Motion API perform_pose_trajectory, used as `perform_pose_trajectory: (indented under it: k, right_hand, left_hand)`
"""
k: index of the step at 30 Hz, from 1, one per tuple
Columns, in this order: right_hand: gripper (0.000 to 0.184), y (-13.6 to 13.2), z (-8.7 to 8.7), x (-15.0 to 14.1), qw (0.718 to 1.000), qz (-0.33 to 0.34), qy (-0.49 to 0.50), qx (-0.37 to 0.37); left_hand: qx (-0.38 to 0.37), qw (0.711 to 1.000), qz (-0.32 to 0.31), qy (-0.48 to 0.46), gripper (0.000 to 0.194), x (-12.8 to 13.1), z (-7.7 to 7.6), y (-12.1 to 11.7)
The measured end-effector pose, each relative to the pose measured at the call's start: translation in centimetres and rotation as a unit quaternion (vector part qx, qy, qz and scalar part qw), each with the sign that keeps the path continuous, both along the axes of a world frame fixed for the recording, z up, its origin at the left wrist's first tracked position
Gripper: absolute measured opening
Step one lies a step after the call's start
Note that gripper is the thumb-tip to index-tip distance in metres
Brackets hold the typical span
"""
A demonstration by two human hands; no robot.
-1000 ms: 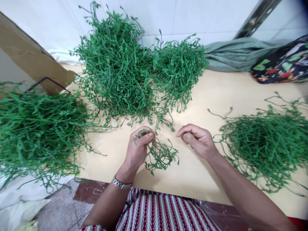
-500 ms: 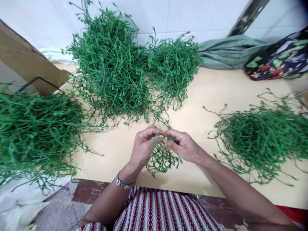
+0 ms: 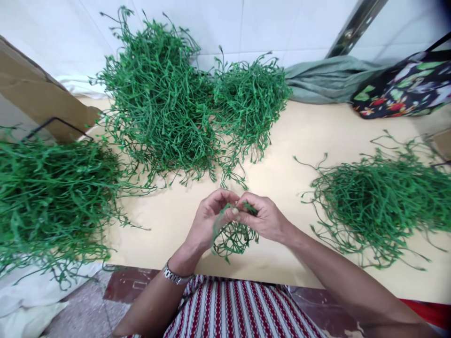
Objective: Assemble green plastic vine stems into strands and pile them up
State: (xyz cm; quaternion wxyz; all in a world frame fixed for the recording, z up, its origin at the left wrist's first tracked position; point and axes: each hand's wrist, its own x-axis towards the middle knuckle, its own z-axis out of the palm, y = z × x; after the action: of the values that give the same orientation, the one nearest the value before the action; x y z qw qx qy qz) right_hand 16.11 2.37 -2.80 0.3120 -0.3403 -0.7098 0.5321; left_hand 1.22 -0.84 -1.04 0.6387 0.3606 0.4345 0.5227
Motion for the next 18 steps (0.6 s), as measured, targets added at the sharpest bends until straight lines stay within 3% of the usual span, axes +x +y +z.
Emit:
perform_pose_trajectory:
  k: [4,9,14,18]
  right_hand:
    - [0.021,0.2,0.1,0.2,0.999,0.035,-0.026,0.019]
    - [0.018,0.7,0.5,0.5,0.995,0.078,-0.042,0.046]
    - [0.011,0.5,0.3,0.6,0.980,0.055,-0.065,0.180]
    - [0.009,0.4,0.2,0.8,0.959,0.062,-0.067,0.269]
  left_hand:
    - [0.067,0.994,0.025,0.083,0.008,-0.5,-0.3,-0.2]
    - [0.086,0.977,-0.019,0.196,0.013,-0.8,0.4,-0.2]
    - [0.154,0.934,-0.046,0.319,0.007,-1.3,0.7,-0.3]
    - [0.199,0.906,-0.122,0.352,0.013,-1.9,0.9,-0.2]
